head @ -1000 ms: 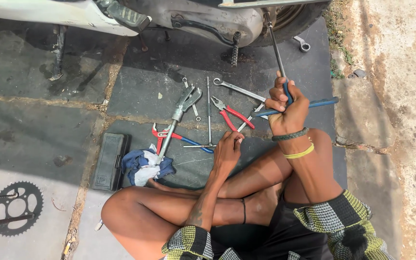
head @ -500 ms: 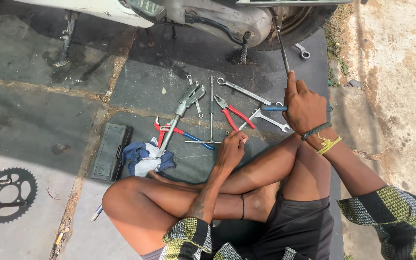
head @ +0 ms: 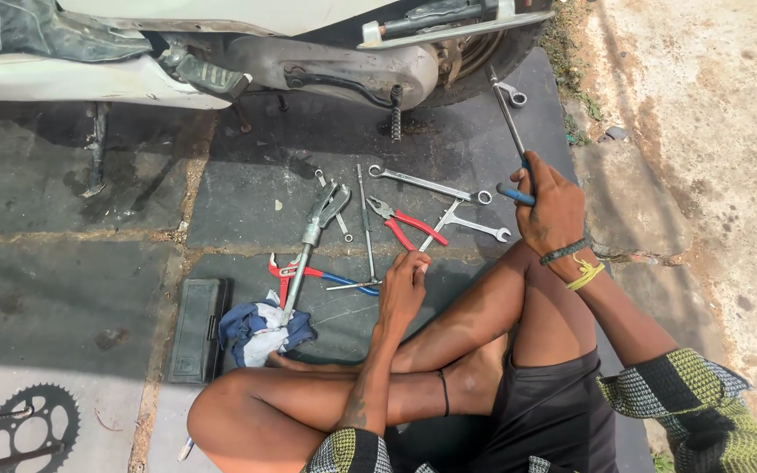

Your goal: The person sits on the ground beside a scooter and uses hand tools to work on its underbody. They fit a socket extension onto a fastener near the footrest area, use pliers on a component, and turn a T-handle wrench to loosen or tighten bolts, picking and swapping tools from the ground.

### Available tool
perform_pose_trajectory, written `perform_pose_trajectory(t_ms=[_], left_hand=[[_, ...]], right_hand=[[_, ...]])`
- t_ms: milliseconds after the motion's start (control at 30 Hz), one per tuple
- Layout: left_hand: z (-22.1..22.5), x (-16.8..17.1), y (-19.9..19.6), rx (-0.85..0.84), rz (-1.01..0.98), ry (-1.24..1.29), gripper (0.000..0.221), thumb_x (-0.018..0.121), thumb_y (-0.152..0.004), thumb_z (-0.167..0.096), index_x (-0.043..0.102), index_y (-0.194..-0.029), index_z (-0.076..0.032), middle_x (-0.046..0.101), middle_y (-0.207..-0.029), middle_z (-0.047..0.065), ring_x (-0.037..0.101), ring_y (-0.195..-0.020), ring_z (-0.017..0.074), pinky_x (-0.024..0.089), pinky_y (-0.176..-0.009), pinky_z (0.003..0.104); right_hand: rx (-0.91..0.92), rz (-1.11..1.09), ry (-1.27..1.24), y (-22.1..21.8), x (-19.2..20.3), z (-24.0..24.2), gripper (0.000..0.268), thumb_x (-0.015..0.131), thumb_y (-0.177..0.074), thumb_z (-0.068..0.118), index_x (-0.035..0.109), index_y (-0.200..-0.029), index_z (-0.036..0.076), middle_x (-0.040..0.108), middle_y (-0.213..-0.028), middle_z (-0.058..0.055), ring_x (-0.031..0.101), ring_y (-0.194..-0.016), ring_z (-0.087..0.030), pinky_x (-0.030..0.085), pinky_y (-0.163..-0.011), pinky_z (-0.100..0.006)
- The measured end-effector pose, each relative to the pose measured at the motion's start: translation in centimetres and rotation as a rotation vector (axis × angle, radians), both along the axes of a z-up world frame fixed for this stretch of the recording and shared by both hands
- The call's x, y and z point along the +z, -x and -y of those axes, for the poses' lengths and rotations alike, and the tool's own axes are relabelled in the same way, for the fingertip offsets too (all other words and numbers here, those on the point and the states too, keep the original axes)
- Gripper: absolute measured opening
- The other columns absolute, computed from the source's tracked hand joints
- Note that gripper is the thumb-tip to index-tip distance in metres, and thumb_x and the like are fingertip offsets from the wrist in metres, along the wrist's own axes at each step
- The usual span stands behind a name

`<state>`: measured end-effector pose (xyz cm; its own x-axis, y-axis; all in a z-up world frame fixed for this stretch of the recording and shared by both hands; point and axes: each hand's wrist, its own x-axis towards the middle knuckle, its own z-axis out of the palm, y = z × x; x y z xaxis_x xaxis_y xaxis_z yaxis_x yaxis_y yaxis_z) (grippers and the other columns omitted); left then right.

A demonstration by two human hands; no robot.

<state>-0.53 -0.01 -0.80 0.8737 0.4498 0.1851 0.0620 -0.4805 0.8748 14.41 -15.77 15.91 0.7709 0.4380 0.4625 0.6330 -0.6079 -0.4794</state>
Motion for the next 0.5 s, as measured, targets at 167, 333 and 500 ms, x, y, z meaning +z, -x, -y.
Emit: perform_pose_trajectory(t_ms=[167, 333, 500], left_hand=[[-0.7, 0.0, -0.3, 0.055, 0.045, 0.056, 0.020, 0.063, -0.092, 0.002, 0.064, -0.110, -0.004, 0.070, -0.097, 0.014, 0.071, -0.086, 0.0313, 0.053, -0.070, 0.042], [-0.4, 0.6, -0.3, 0.043, -0.020, 0.107, 0.014, 0.063, -0.093, 0.000, 0.065, -0.105, -0.006, 0.071, -0.099, 0.012, 0.073, -0.086, 0.0293, 0.055, -0.071, 0.040], [-0.4, 0.6, -0.1, 0.060, -0.044, 0.084, 0.016, 0.064, -0.091, 0.000, 0.067, -0.105, -0.006, 0.070, -0.099, 0.012, 0.071, -0.090, 0.0299, 0.054, -0.072, 0.041]], right_hand=[[0.109, 0.196, 0.103, -3.5, 1.0, -0.3, 0.034, 0.055, -0.100, 0.003, 0.060, -0.133, -0.003, 0.073, -0.096, -0.015, 0.067, -0.073, -0.038, 0.051, -0.065, -0.047], [0.132, 0.167, 0.107, -4.4, 0.6, -2.2, 0.034, 0.056, -0.098, 0.002, 0.061, -0.132, -0.003, 0.073, -0.097, -0.017, 0.068, -0.074, -0.039, 0.052, -0.066, -0.048], [0.111, 0.171, 0.086, -4.1, -1.0, -3.2, 0.031, 0.057, -0.100, 0.003, 0.062, -0.131, -0.002, 0.073, -0.095, -0.017, 0.068, -0.074, -0.038, 0.052, -0.064, -0.047]])
